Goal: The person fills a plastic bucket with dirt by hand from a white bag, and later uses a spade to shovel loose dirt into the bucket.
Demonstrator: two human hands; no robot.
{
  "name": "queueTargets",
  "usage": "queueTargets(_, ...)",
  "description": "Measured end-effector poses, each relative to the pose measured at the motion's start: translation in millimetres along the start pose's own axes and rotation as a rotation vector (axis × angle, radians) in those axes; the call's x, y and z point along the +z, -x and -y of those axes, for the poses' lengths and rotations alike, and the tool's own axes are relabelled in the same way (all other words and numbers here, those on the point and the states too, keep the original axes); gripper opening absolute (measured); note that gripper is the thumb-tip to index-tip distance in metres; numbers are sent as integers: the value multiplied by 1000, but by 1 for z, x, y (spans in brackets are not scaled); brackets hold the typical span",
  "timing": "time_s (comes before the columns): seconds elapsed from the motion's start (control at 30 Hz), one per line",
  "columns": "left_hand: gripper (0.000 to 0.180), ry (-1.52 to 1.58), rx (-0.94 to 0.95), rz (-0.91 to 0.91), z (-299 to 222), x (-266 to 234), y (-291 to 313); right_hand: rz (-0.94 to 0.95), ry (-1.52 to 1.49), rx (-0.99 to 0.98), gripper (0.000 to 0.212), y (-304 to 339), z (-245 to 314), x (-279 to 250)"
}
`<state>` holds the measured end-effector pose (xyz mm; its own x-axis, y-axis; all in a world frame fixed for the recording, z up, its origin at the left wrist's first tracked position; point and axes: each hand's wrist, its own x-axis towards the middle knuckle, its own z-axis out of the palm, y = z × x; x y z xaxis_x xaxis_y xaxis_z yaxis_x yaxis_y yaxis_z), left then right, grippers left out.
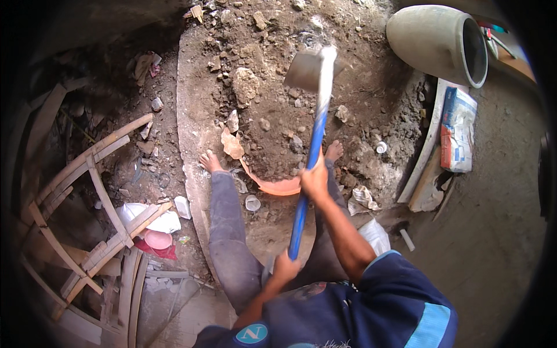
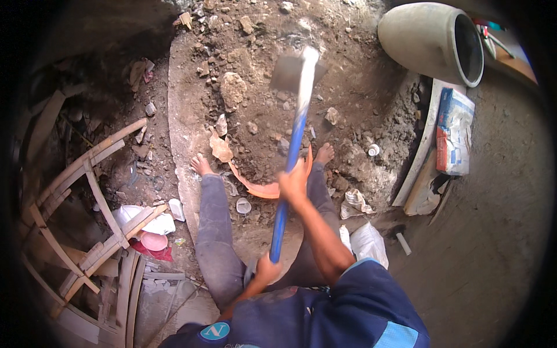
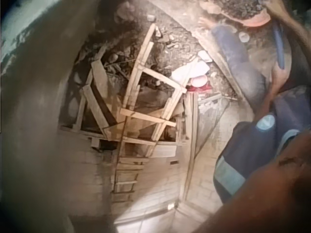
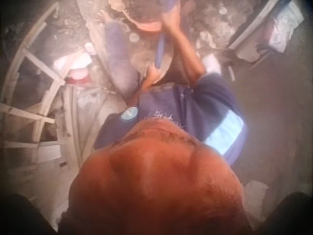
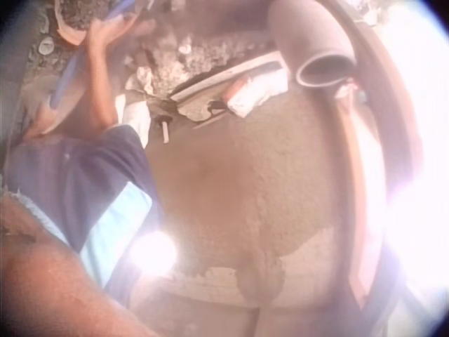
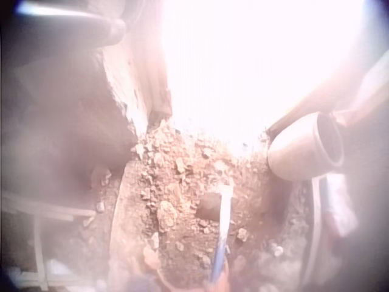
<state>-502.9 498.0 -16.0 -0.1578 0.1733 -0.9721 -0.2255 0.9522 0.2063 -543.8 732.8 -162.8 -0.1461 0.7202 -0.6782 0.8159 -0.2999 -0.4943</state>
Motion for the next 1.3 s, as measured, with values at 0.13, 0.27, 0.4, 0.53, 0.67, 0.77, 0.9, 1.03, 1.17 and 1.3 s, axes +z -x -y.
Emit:
queueTargets(0.13,25,-52,301,-223,-44,-47,-132,-166,0,-155,42,-97,95,4)
queueTargets(0.27,25,-23,334,-234,-116,-150,-154,-73,-123,26,38,-166,167,64)
queueTargets(0.4,25,-53,133,-228,-72,-161,-77,101,-239,85,34,-97,120,105)
queueTargets(0.53,24,-104,-32,-175,-5,-99,13,87,20,65,33,0,48,90)
queueTargets(0.67,25,-101,-124,-136,16,-48,67,109,73,25,38,72,-11,65)
queueTargets(0.77,28,-170,-6,-125,42,-37,44,52,-27,92,55,63,-2,31)
queueTargets(0.9,30,-158,250,-155,0,-64,-57,-182,-95,-44,40,-22,57,5)
queueTargets(1.03,27,-177,361,-155,-103,-155,-143,-188,-192,-28,33,-114,162,12)
queueTargets(1.17,25,-138,250,-187,-97,-176,-116,-130,-115,3,26,-167,111,112)
queueTargets(1.3,17,19,81,-48,-29,-162,-55,30,-20,5,29,-73,89,135)
